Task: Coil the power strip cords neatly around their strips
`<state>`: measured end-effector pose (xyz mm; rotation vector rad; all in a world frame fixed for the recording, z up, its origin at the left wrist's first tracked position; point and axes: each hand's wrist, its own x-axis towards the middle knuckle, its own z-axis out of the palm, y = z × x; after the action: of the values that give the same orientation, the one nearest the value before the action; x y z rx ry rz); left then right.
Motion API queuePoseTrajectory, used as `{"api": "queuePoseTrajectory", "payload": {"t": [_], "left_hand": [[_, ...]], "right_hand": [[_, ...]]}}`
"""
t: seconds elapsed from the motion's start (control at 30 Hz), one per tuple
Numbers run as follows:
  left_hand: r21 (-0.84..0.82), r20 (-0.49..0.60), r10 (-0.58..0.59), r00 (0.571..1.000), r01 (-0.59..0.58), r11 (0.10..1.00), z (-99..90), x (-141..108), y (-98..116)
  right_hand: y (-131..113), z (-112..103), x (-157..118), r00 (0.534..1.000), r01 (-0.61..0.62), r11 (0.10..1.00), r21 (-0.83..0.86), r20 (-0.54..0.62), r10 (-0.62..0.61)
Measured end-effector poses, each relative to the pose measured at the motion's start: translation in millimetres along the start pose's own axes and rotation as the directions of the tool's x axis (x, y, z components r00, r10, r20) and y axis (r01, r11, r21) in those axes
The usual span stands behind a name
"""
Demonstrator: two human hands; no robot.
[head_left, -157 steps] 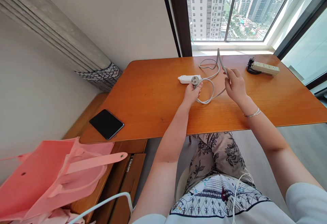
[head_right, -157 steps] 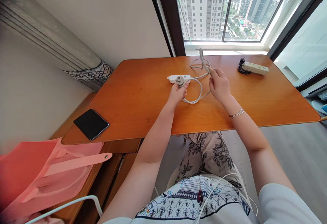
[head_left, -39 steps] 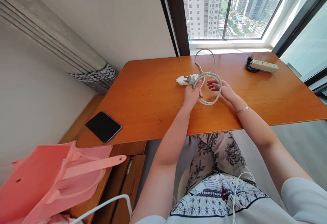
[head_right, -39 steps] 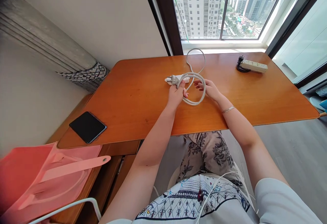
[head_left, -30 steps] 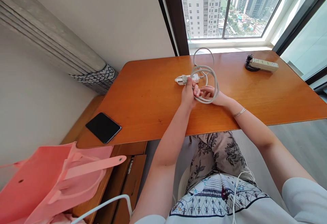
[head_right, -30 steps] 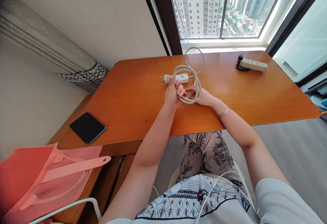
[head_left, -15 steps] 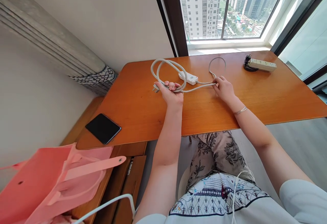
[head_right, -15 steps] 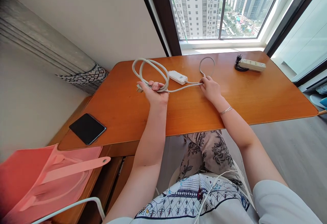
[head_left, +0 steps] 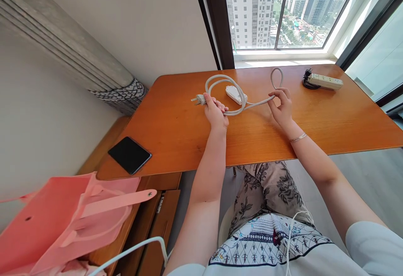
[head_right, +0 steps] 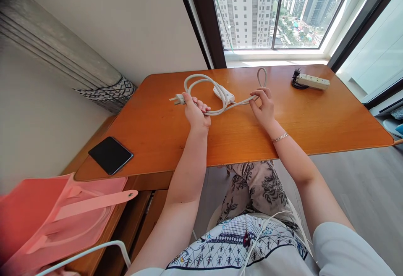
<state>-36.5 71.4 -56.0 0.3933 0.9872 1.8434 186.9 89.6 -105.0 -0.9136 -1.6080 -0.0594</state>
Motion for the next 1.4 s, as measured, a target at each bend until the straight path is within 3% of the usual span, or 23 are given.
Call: {"api": "queuePoseTrajectory", "payload": {"t": [0.17, 0.37, 0.53, 0.67, 0.83, 1.0, 1.17, 1.27, 1.4], "left_hand": [[0.165, 0.147, -0.156, 0.977, 0.132, 0.977, 2.2, -6.6, -2.7], [0.339, 0.267, -0.363, 0.893, 0.266, 0.902, 3.9, -15.0, -6.5], [0.447, 0.334, -0.423, 0.842, 0.254, 0.858, 6.5, -25.5, -13.0], [0.508, 0.386, -0.434, 0.814, 0.205, 0.836, 6.9, -30.8, -16.5], [0.509, 0.42, -0.391, 0.819, 0.144, 0.849, 4.5, -28.3, -21.0], [0.558, 0.442, -0.271, 0.855, -0.025, 0.829, -3.0, -18.1, -31.0], [0.641, 0.468, -0.093, 0.879, -0.265, 0.72, -8.0, -12.5, -37.5], [0.676, 0.499, 0.009, 0.867, -0.395, 0.622, -7.2, -13.3, -35.9], [0.703, 0.521, 0.051, 0.852, -0.462, 0.541, -6.6, -12.7, -32.9]], "right_hand": [[0.7, -2.8, 1.1, 0.999, -0.047, 0.995, 0.089, 0.004, 0.046], [-5.0, -2.9, 1.2, 0.995, -0.081, 0.959, 0.271, 0.073, 0.063], [-5.2, 3.9, -4.1, 0.974, -0.157, 0.92, 0.36, 0.212, 0.083], [-2.0, 8.1, -9.3, 0.942, -0.223, 0.921, 0.318, 0.315, 0.119], [-1.6, 6.6, -9.4, 0.911, -0.274, 0.928, 0.252, 0.377, 0.167], [-11.0, 1.7, -4.7, 0.91, -0.141, 0.982, 0.127, 0.407, 0.078], [-19.0, -0.2, -2.2, 0.884, -0.144, 0.982, 0.125, 0.461, 0.071], [-22.9, -1.3, -2.2, 0.863, -0.184, 0.968, 0.171, 0.5, 0.076], [-24.7, -3.9, -1.9, 0.852, -0.159, 0.968, 0.192, 0.522, 0.036]]}}
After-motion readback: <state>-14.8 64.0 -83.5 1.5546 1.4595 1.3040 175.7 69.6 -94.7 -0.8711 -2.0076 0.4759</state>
